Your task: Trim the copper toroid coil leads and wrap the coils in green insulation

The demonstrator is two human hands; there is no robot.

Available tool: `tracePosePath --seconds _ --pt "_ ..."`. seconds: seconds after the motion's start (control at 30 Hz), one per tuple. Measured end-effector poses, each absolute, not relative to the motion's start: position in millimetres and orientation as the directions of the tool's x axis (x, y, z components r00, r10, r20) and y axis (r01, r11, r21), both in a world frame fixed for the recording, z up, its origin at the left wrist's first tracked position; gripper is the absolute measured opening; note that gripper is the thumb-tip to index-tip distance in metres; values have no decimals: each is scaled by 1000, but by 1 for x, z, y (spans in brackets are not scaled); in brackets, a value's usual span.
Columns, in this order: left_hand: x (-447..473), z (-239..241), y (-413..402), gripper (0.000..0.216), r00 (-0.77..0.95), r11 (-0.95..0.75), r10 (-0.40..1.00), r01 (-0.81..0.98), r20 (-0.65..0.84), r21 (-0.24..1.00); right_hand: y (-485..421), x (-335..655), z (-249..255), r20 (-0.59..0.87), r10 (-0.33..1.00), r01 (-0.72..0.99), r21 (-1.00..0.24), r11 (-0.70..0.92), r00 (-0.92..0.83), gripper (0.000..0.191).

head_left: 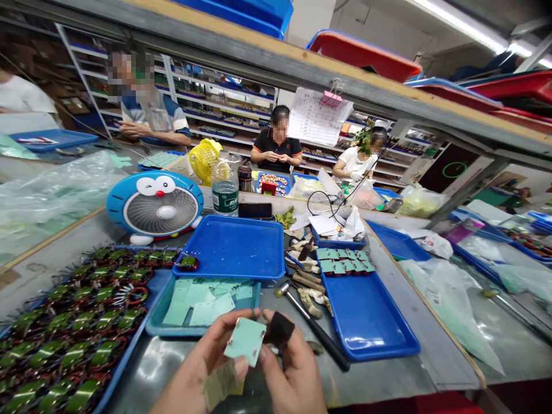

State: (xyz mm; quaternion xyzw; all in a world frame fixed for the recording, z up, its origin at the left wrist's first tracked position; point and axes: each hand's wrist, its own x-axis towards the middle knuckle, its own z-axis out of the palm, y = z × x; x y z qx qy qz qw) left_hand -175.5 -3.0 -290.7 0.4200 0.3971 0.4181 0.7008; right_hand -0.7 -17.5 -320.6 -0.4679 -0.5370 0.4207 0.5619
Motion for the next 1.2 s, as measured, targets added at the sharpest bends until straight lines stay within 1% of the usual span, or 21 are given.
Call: tracePosePath --seconds 0.1,0.17,0.27,0.37,0.43,0.6,0.7,0.77,0.9,0.93,1.0,1.07,1.1,1.13,1.17,1.2 --pt "-171 -303 -2 59 182 154 977 -263 -108 952 -21 -1 -331 213 972 14 -977 213 95 46" --pt "-171 -309 -3 63 103 88 992 -211 -68 974 -25 -1 -338 190 980 40 -981 187 66 51" --pt "-175 -314 -7 68 50 40 998 -63 -37 997 -29 -5 -345 160 983 138 -979 148 84 60" --pt "-178 -317 -9 71 35 26 999 48 -28 999 -32 -14 -348 150 976 234 -966 111 159 60" --pt "-179 -320 -7 75 25 22 999 77 -24 997 -33 -19 -350 151 978 261 -959 109 146 61" --pt "-178 -323 -7 85 -11 65 998 66 -64 996 -32 -23 -359 128 987 253 -962 100 98 72" --pt "-178 -316 -14 87 -10 110 994 105 -109 988 -32 -19 -360 134 988 256 -961 108 83 69" --pt "-177 -309 -19 86 26 110 993 114 -114 987 -32 -15 -354 148 988 219 -966 136 41 66" --pt "-177 -303 -20 72 141 97 985 17 -98 995 -28 -9 -337 119 989 135 -982 129 -83 70" --pt "-177 -304 -19 72 136 100 986 -16 -97 995 -27 -8 -335 124 988 132 -982 136 -98 70" --pt "-176 -308 -14 80 90 108 991 -58 -102 992 -24 -2 -337 141 985 152 -976 155 -98 72" --pt "-177 -311 -9 87 46 109 993 -73 -106 991 -24 10 -347 152 986 239 -957 164 -66 72" --pt "-177 -312 -7 89 33 107 994 -77 -105 991 -24 20 -356 160 986 318 -933 169 -55 70" --pt "-177 -313 -6 90 23 100 995 -80 -98 992 -24 30 -366 167 985 423 -890 172 -49 65" --pt "-178 -314 -4 89 12 93 996 -81 -92 992 -25 42 -378 179 981 539 -821 189 -71 60" --pt "-178 -315 -4 88 -2 89 996 -79 -89 993 -26 54 -390 193 975 653 -726 218 -110 57"
